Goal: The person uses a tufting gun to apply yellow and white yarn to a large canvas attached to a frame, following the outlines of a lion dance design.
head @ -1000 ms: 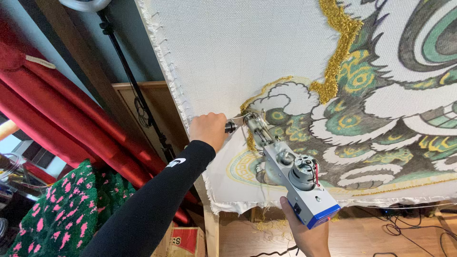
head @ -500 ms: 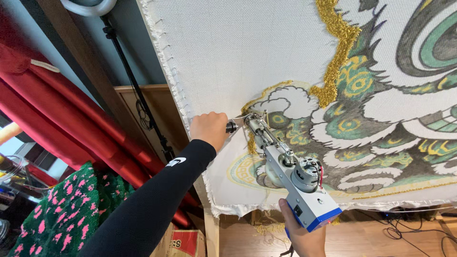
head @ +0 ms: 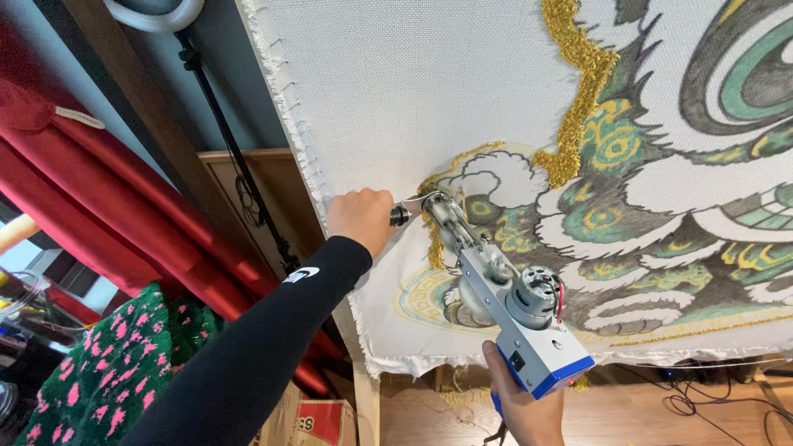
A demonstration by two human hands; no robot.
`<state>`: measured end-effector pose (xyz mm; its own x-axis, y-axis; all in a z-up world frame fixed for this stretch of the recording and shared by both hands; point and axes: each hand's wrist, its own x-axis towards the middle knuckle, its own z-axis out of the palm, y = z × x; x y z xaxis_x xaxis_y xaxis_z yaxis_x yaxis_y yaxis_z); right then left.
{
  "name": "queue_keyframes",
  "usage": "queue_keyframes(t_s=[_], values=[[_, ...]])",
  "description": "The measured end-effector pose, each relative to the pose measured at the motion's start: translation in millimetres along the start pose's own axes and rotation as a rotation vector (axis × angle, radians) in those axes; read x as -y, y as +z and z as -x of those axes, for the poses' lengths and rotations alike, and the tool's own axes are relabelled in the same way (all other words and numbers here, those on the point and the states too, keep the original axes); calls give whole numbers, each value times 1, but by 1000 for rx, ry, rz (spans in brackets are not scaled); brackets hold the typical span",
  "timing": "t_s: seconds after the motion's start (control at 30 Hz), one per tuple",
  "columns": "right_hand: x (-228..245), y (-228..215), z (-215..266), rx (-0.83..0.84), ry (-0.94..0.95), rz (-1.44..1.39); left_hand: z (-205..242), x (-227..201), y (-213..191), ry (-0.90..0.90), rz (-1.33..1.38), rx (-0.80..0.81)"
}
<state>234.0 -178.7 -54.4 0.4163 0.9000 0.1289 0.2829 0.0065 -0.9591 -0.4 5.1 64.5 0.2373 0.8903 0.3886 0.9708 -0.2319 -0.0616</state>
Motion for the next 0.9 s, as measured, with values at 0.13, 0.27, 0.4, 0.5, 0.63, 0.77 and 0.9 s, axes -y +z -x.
queue_keyframes(t_s=[0.13,0.27,0.4,0.5,0.63,0.77,0.9], values=[[10,-2,1,25,17,-53,-1,-1,-5,6,-7,-24],[19,-4,4,25,148,-97,-1,0,-11,9,9,-14],[19,-4,3,24,99,-161,-4,-1,-17,-7,16,-17],[19,-5,3,22,24,-184,-5,-2,-21,0,10,-31],[23,-13,6,46,102,-192,3,-2,-21,-18,37,-25],[19,-29,3,101,18,-226,23,-9,-1,-125,185,10],[4,-50,0,172,138,-397,33,-29,48,-278,529,327]])
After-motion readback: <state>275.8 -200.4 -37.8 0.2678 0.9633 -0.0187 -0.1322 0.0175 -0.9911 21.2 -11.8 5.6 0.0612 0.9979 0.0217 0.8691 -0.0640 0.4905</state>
